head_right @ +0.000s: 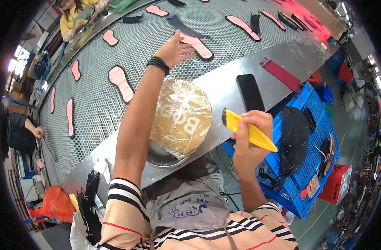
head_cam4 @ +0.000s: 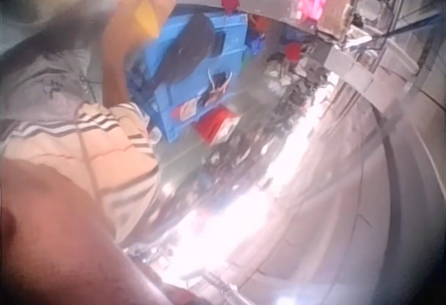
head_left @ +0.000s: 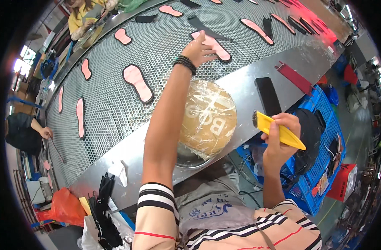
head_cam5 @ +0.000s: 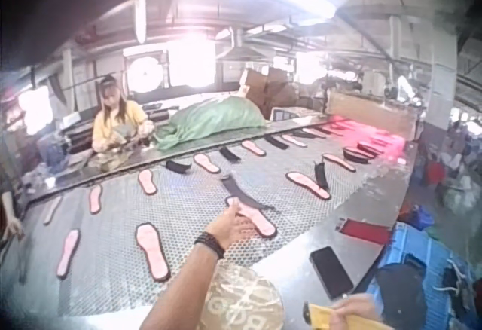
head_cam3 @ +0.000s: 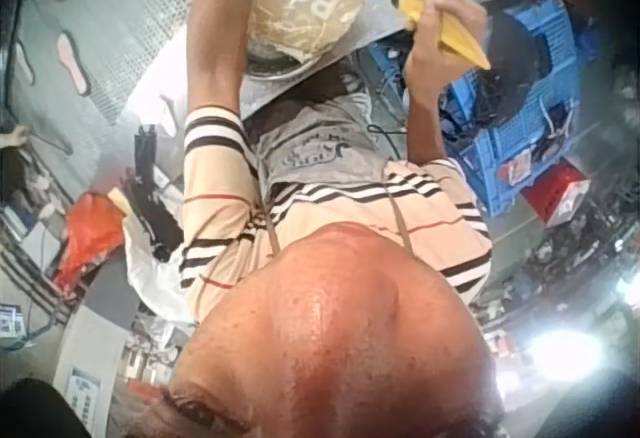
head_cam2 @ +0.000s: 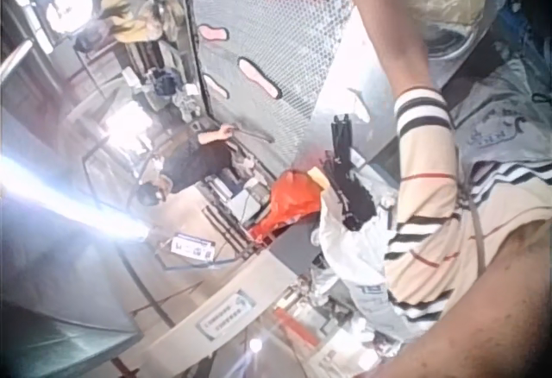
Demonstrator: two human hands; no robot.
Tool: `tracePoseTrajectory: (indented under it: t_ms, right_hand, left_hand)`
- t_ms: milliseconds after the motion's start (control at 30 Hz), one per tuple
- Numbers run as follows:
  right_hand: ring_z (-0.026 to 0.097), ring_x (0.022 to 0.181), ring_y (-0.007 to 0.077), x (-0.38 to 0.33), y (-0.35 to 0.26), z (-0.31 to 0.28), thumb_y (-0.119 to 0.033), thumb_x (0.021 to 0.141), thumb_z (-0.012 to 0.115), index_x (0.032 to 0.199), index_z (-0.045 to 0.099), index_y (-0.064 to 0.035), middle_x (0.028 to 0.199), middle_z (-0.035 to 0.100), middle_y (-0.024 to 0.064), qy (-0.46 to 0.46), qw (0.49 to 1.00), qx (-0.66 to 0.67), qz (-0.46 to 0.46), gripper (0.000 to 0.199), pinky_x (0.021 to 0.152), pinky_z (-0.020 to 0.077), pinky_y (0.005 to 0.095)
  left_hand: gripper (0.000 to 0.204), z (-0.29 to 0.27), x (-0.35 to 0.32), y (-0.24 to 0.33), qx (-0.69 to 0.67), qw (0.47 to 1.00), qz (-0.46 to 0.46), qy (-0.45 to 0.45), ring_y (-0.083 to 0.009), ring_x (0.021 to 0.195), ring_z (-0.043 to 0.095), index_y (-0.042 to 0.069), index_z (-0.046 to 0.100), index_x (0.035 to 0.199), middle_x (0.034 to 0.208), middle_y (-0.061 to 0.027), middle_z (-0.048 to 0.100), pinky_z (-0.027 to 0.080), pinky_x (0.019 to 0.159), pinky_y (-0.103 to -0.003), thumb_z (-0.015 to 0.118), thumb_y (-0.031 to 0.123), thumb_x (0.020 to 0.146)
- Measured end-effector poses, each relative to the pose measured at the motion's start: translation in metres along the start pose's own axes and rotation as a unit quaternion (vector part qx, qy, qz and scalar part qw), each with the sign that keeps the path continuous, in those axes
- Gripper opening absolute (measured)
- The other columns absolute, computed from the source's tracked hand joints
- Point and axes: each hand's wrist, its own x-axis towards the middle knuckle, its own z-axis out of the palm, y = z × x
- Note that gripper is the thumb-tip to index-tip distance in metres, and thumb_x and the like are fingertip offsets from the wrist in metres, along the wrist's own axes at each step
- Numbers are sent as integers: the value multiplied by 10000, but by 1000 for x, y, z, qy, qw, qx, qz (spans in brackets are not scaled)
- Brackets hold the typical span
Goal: Applying adhesive to black shoe upper components using a manual scraper tool in a production line setting.
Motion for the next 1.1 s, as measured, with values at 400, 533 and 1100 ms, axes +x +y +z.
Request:
tracePoseTrajectory:
  t_ms: [400, 533, 1100]
  right_hand:
    - [632, 775, 137, -12, 27, 27, -36, 963, 640, 1058, 598, -42, 1113, 658, 124, -121, 990, 70, 21, 104, 514, 438, 191]
    - [640, 807, 142, -15, 14, 35, -35, 972, 633, 1057, 615, -26, 1110, 653, 109, -140, 985, 93, 39, 87, 522, 446, 195]
    - [574, 861, 269, -59, 27, 84, -100, 880, 710, 1021, 713, -69, 877, 649, 68, -489, 850, -85, -177, 144, 809, 437, 390]
  left_hand:
    - [159, -226, -420, -21, 482, 677, 286, 478, -177, 690, 494, -3, 522, 844, 748, -31, 524, 394, 635, -338, 531, 146, 897]
    - [477, -293, -496, -15, 798, 388, 19, 461, -354, 1192, 561, 51, 611, 1249, 1220, -144, 630, 401, 1051, -482, 685, 155, 789]
    - [371, -154, -512, -18, 12, 889, 402, 220, -183, 988, 572, 28, 521, 1290, 1136, -77, 553, 488, 906, -357, 627, 18, 935]
